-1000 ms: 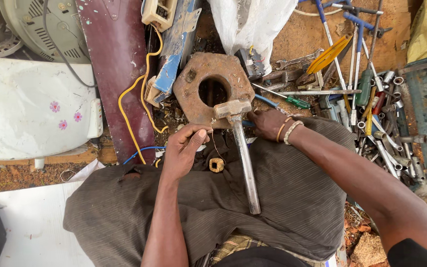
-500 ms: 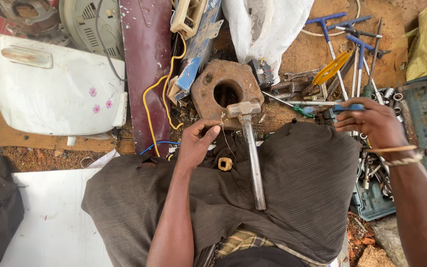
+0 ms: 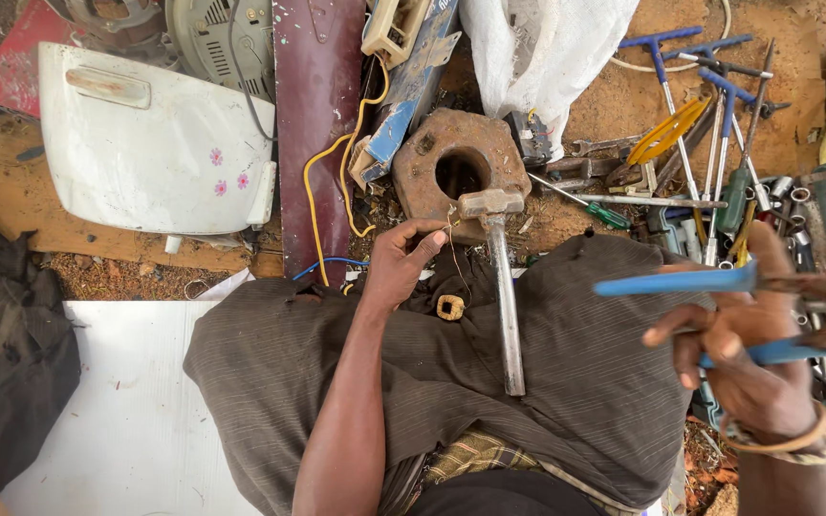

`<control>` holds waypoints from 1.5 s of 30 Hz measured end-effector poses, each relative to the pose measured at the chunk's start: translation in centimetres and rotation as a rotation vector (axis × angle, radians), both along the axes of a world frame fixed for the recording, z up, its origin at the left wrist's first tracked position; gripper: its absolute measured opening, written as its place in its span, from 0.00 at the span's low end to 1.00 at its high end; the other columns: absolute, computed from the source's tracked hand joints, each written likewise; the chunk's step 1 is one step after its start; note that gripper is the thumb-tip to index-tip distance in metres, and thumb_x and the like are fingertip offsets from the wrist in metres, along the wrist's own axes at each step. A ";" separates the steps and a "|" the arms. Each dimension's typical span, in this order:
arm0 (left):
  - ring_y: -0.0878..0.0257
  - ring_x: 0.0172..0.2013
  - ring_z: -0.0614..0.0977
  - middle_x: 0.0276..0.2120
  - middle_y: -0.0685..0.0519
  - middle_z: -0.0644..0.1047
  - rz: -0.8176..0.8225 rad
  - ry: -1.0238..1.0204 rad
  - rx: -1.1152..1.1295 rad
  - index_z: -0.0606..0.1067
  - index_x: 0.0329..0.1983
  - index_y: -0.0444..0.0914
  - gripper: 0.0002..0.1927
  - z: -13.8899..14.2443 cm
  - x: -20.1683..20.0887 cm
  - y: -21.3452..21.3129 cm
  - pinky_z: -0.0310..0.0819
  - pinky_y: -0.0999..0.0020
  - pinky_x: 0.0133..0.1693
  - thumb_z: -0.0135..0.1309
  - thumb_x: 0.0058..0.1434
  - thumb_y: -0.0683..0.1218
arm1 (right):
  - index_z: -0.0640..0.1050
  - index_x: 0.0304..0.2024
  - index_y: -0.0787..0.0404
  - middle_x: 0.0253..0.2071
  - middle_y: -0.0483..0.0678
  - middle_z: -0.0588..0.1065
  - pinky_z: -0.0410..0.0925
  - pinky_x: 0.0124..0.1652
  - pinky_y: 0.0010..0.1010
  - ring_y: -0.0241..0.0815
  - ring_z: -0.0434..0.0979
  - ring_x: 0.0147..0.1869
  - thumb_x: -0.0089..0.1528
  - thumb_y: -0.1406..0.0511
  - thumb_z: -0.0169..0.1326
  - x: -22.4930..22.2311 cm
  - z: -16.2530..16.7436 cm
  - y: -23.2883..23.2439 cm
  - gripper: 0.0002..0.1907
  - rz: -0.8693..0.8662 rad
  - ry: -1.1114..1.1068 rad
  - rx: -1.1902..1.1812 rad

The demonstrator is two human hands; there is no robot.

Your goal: The person disassembles a small electrical box, removes a coiled copper component, and uses a hammer and pliers to break and separate the coil. The person then uses pliers to strip and cut the copper wire.

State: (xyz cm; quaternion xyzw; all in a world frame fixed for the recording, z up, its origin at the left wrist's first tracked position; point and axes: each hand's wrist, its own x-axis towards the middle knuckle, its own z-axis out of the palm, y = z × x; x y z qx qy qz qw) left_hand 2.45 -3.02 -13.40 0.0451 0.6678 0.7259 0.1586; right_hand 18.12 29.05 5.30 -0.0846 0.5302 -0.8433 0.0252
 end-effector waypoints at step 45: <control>0.66 0.46 0.84 0.44 0.51 0.85 -0.205 0.128 0.100 0.83 0.48 0.38 0.14 2.0 0.5 -0.7 0.79 0.67 0.51 0.64 0.62 0.49 | 0.61 0.71 0.62 0.33 0.48 0.74 0.71 0.41 0.38 0.42 0.75 0.38 0.61 0.57 0.56 0.6 -10.1 -12.3 0.39 0.293 -0.765 0.233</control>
